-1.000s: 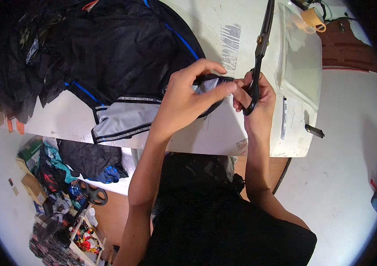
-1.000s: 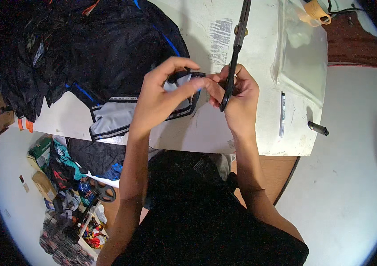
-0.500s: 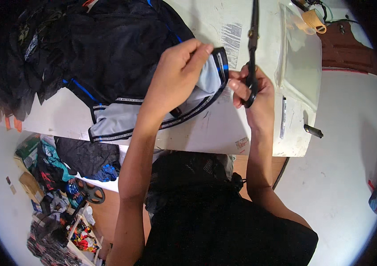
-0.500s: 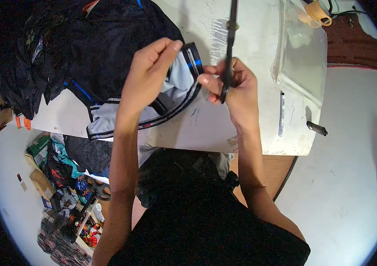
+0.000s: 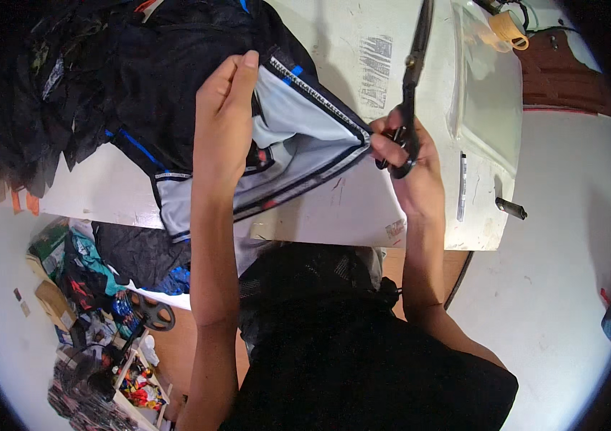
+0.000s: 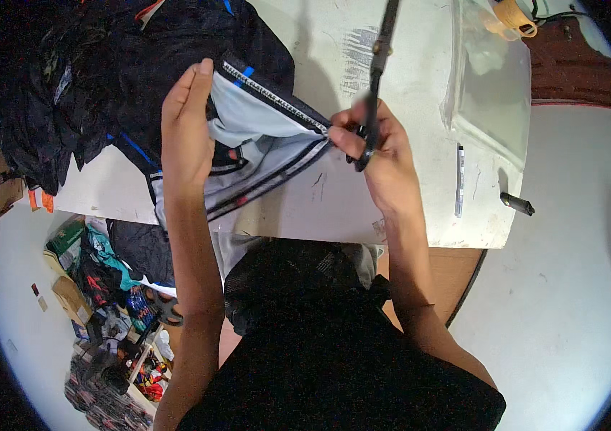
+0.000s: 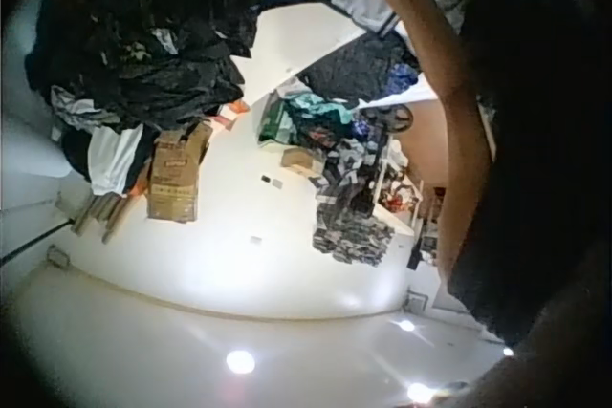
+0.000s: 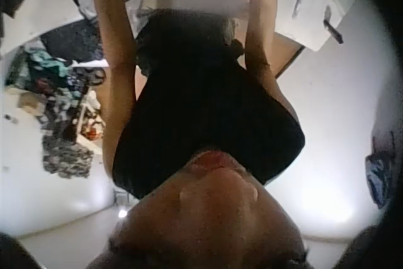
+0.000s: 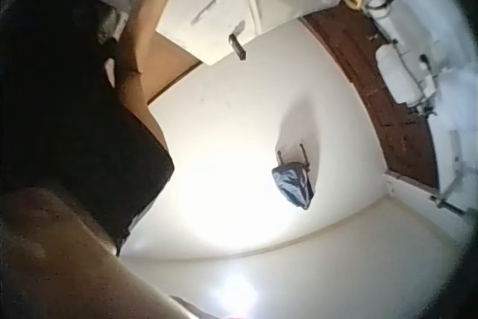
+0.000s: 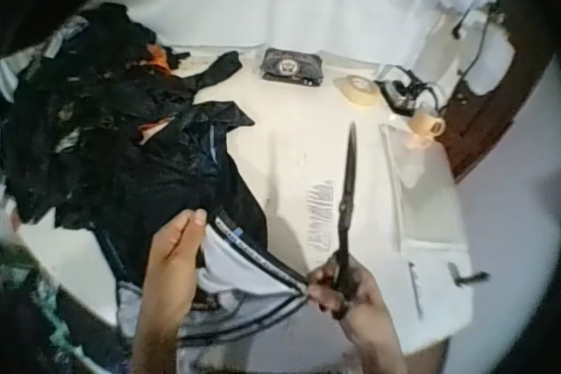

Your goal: Cutting and trimming elastic tape from black sportswear fabric using large tailoring scissors.

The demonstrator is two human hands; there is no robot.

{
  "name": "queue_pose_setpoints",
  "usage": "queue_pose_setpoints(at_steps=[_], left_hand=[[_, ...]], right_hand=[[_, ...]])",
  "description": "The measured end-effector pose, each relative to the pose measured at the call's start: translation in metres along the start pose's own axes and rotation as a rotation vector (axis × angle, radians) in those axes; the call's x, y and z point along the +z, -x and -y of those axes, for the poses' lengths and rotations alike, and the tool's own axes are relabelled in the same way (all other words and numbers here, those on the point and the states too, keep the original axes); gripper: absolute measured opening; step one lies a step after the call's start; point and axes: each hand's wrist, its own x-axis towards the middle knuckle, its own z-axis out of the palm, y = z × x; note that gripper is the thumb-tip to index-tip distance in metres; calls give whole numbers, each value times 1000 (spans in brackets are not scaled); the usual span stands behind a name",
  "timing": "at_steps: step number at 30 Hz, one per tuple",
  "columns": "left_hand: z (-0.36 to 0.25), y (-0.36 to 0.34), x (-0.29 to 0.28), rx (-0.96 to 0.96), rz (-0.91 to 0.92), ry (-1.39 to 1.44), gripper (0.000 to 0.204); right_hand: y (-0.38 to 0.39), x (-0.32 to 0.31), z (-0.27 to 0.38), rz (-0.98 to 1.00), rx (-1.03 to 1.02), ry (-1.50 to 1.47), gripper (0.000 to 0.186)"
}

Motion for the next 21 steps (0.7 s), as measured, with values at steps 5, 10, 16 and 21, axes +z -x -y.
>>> queue_pose_setpoints(at_steps=[5, 10, 16, 21], left_hand=[[3, 18, 5, -49, -20, 56, 30], [-16, 38, 15, -87, -49, 239, 26], [-18, 45, 3, -59, 74, 365, 25], [-28, 51, 9, -43, 99, 363, 23]], right_hand=[[3, 0, 16, 8, 19, -221, 28], [9, -3, 25, 48, -64, -123, 31], [12, -5, 43, 73, -104, -57, 33], [17, -7, 51, 66, -141, -35, 33]])
